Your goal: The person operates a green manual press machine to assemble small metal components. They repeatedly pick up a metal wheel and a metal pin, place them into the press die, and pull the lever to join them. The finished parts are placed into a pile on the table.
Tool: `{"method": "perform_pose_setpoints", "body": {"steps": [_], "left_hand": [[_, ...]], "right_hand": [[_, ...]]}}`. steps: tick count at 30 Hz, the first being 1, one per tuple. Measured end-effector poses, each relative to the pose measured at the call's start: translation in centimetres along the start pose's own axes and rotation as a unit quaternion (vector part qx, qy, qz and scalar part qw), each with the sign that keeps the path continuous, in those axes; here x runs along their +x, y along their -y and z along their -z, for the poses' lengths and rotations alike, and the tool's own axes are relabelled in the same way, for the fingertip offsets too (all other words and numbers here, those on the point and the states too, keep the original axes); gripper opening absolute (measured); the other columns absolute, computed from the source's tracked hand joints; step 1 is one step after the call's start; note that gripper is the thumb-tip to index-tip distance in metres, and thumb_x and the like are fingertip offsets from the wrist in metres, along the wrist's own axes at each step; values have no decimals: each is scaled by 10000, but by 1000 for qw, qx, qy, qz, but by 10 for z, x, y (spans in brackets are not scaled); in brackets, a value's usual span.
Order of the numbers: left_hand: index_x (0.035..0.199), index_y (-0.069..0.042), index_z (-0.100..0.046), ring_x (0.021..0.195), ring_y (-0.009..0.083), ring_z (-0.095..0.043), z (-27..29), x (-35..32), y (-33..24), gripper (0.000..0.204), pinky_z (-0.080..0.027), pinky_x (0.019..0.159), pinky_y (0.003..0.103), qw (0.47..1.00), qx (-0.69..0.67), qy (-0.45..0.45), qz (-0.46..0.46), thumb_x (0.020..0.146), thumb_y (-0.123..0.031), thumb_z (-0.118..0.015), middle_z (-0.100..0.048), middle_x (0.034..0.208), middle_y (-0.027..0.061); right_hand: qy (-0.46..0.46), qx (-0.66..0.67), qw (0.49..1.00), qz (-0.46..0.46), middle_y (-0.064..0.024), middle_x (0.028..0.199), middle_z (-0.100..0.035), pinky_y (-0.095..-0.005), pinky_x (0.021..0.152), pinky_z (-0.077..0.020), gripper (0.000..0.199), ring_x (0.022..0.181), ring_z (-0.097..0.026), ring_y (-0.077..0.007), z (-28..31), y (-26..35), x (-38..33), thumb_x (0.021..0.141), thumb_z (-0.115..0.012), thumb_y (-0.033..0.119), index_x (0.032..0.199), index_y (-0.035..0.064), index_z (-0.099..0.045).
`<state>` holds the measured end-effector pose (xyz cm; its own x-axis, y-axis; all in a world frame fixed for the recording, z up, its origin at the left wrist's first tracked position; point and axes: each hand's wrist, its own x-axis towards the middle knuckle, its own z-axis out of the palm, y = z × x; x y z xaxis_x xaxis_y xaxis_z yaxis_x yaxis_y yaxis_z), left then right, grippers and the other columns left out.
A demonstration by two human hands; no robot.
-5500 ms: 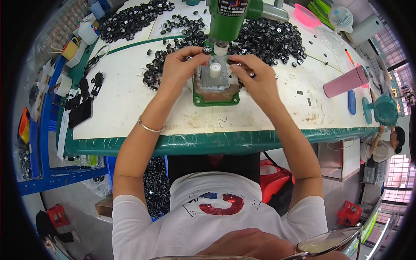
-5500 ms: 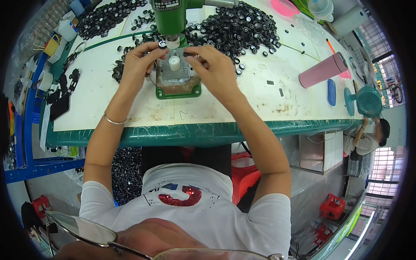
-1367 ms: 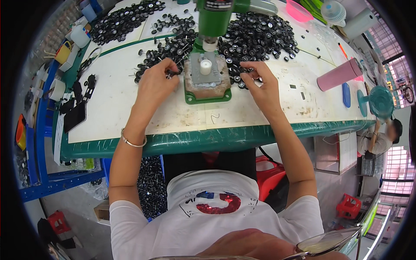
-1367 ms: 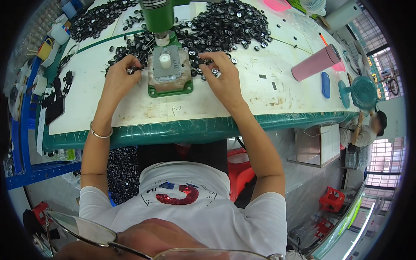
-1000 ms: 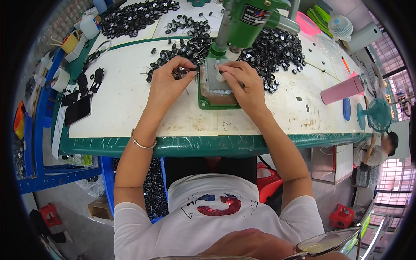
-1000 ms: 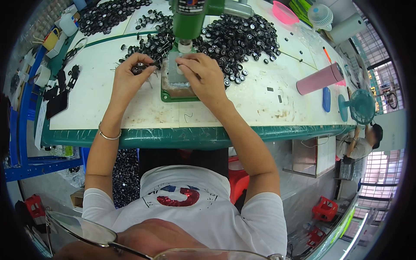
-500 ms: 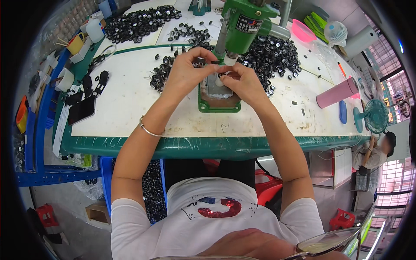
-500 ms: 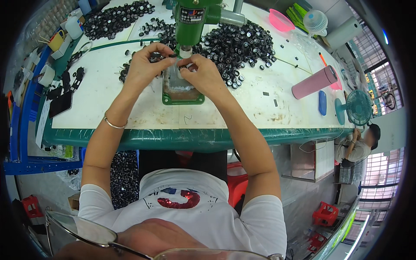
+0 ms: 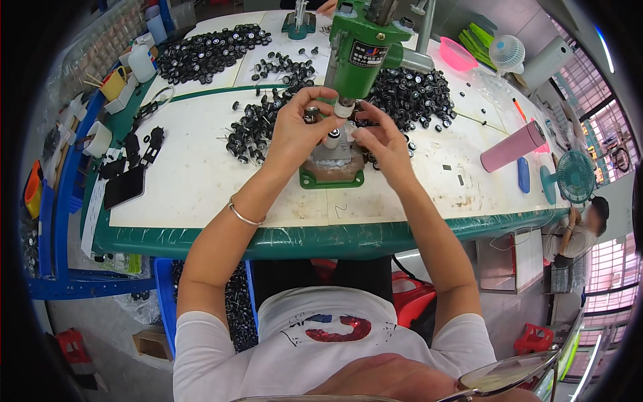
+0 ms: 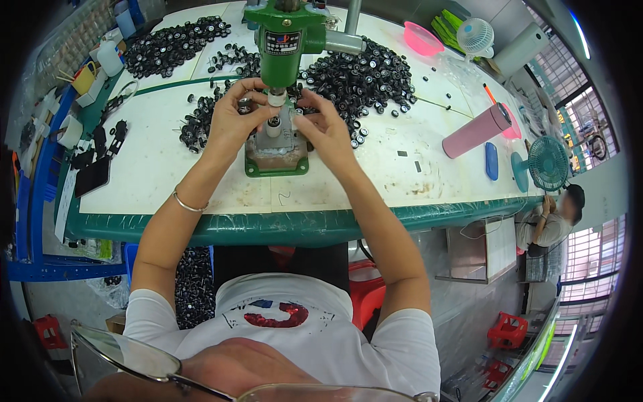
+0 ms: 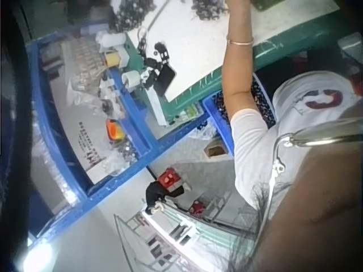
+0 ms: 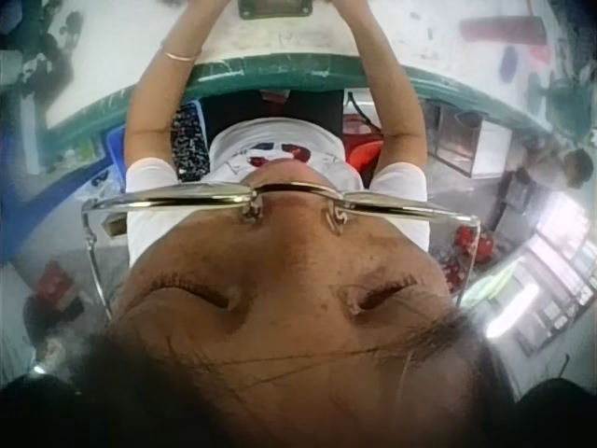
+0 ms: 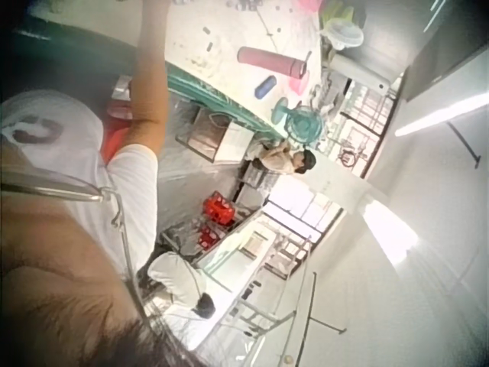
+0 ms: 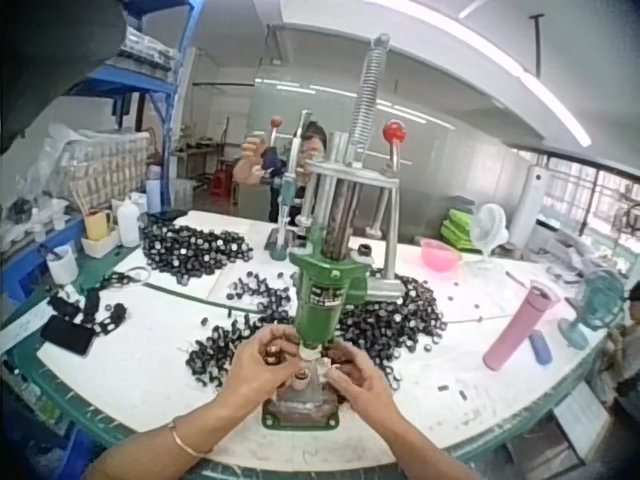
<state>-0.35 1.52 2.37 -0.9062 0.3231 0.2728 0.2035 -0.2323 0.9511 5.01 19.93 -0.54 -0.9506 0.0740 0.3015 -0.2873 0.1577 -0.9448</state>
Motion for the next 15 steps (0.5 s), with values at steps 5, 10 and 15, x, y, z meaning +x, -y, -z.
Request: {"method": "perform_pose_setpoints", "body": {"steps": [5,10,15], "left_hand": [[1135,-25,-601,622,30,-526,1,2,2,410,-427,553,177,1000,0,14,-23,749,-4,-739,-659,869,14],[1154,-7,-570,618,36,-493,2,4,8,425,-411,562,182,998,-51,36,-5,763,-11,-738,-680,889,34],[1151,-14,-560,637,39,-507,7,6,13,414,-412,547,175,997,-66,47,16,772,14,-726,-672,921,43]], "right_hand": [[-60,-7,998,-2,-114,1198,-582,-260,728,-511,433,890,-624,-135,40,21,14,926,-595,159,1327,27,-494],[-123,111,986,26,-92,1128,-610,-260,686,-515,358,811,-617,-142,72,64,71,953,-554,220,1232,-5,-563],[-95,168,973,127,-20,816,-585,-243,566,-433,229,654,-564,-125,35,148,122,954,-514,257,975,51,-612]]}}
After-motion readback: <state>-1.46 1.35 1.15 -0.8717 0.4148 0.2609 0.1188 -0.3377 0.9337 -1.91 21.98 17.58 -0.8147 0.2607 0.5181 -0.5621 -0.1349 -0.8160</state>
